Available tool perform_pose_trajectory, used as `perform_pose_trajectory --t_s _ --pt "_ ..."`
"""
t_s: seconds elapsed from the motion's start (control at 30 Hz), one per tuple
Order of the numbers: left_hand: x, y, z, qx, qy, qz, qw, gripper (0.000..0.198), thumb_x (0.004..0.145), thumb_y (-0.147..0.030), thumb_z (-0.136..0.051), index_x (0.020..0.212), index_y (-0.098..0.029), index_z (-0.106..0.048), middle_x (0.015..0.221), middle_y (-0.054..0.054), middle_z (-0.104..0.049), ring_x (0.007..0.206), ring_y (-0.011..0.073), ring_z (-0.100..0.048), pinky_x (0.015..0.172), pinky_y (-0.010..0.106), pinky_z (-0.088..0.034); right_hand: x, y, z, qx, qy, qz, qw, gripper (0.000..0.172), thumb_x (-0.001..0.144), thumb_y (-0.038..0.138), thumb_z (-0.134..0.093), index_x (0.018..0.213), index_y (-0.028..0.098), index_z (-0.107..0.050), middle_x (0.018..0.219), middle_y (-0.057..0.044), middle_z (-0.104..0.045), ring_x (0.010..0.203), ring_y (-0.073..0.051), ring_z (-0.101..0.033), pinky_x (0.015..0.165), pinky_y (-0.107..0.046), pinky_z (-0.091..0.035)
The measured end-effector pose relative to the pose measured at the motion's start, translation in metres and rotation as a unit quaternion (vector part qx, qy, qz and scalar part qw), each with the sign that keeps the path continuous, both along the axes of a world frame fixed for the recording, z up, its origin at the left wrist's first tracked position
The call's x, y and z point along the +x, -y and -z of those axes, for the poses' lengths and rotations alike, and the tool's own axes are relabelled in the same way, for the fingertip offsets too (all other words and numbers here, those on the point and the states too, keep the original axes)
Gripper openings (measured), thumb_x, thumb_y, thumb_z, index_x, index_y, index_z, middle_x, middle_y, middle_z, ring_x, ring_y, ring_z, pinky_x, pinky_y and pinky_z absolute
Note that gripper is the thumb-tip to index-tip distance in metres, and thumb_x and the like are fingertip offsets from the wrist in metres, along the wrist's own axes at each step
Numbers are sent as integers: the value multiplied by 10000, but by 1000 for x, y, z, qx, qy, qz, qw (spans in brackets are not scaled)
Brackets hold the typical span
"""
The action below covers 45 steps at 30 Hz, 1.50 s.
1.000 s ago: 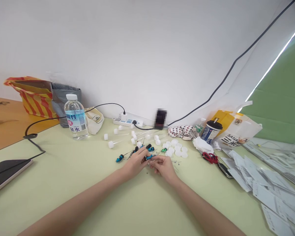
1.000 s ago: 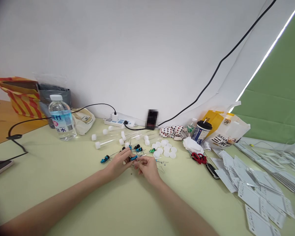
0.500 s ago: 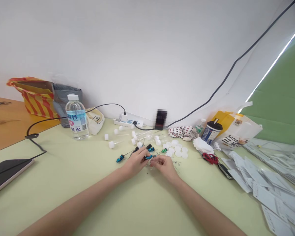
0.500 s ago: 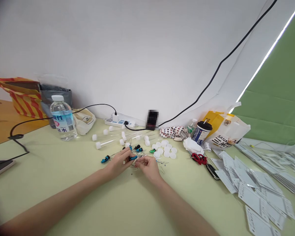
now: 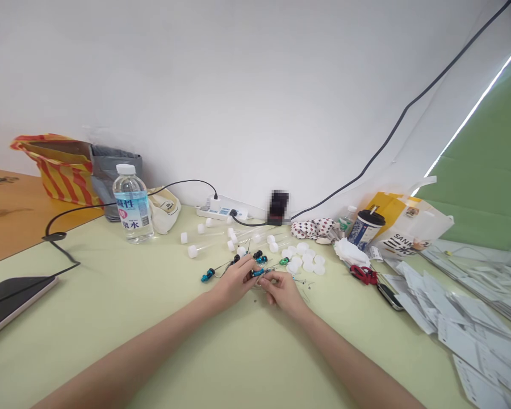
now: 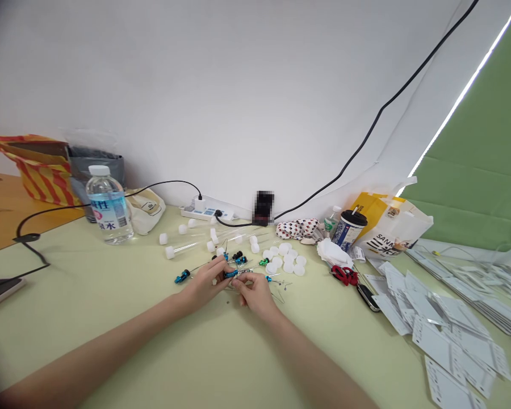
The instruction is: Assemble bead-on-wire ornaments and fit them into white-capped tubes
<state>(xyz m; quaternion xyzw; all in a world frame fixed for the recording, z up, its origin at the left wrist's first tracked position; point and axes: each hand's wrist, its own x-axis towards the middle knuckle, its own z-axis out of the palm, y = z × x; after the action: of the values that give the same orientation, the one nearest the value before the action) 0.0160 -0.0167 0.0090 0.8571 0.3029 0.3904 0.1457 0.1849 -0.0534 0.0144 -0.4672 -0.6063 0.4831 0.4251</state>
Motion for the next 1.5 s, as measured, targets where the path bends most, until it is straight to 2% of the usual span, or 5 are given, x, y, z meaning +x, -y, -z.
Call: perform_pose_trajectory --t_s 0.17,0.47,1.0,1.3,1.5 --pt "0 -1 0 -5 11 -25 1000 51 836 -183 -439 860 -195 -482 807 -12 -455 593 73 -460 567 205 -408 0 -2 1 -25 -41 -15 999 386 693 524 -598 790 152 -623 427 50 -476 367 -75 -388 397 -207 -292" --pt "2 3 -4 -2 18 -8 1000 68 823 -176 -448 866 -194 -498 794 0 -467 607 86 -475 569 211 -423 0 -6 7 -5 -61 60 996 368 553 477 -729 556 155 -551 550 14 -546 522 -100 -453 518 -229 -337" --pt "0 4 -6 36 -41 -42 998 175 823 -199 -433 957 -214 -544 832 17 -499 589 93 -473 564 213 -407 1 -10 9 -9 -45 49 998 391 591 514 -694 651 169 -519 477 47 -492 412 -73 -404 402 -194 -240" --pt "-1 7 -3 92 -200 -99 970 372 774 -101 -363 944 -277 -644 770 34 -476 627 142 -488 522 233 -361 0 -9 12 -23 -14 74 997 417 637 563 -621 713 154 -591 482 39 -497 306 -47 -322 316 -198 -214" --pt "-3 3 -9 123 -115 -158 973 208 799 -265 -460 924 -242 -625 918 53 -504 779 177 -503 675 296 -419 -1 -9 12 -13 -16 93 995 413 646 563 -615 611 158 -545 470 37 -496 305 -46 -335 329 -198 -230"
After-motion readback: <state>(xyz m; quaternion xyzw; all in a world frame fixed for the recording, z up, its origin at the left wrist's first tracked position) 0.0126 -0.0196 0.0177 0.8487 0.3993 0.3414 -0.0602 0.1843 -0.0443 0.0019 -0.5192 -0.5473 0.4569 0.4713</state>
